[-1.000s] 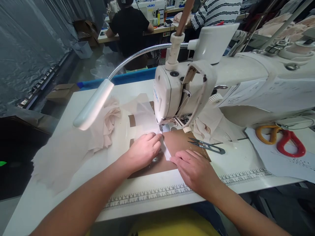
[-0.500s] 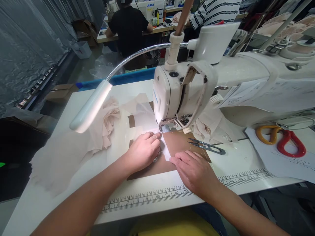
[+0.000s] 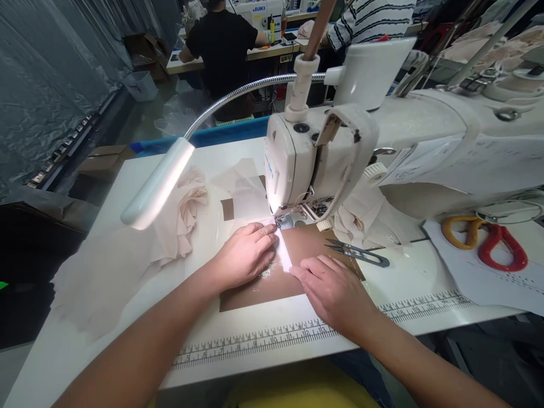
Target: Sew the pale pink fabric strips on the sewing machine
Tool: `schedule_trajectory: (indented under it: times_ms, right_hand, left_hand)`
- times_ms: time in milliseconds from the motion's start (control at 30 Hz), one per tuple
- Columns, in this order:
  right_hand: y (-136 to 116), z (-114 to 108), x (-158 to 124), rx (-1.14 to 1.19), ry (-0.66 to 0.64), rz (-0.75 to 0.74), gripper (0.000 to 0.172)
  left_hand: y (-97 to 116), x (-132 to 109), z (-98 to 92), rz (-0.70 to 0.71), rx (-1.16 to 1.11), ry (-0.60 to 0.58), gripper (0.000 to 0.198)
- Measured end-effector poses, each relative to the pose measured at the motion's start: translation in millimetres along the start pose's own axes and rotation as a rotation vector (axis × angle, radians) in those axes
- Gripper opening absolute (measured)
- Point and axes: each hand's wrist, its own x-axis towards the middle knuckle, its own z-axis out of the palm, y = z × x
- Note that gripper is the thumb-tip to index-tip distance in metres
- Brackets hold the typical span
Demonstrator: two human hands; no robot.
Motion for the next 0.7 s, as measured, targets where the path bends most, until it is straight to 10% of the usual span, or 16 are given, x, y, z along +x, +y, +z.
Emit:
schedule_trajectory:
  times_ms: [700]
  right_hand:
    - [12, -9, 27, -0.06, -0.217, -0.03, 0.029]
  left_hand:
    - [-24, 9, -6.6, 0.048, 0.062, -0.05, 0.048]
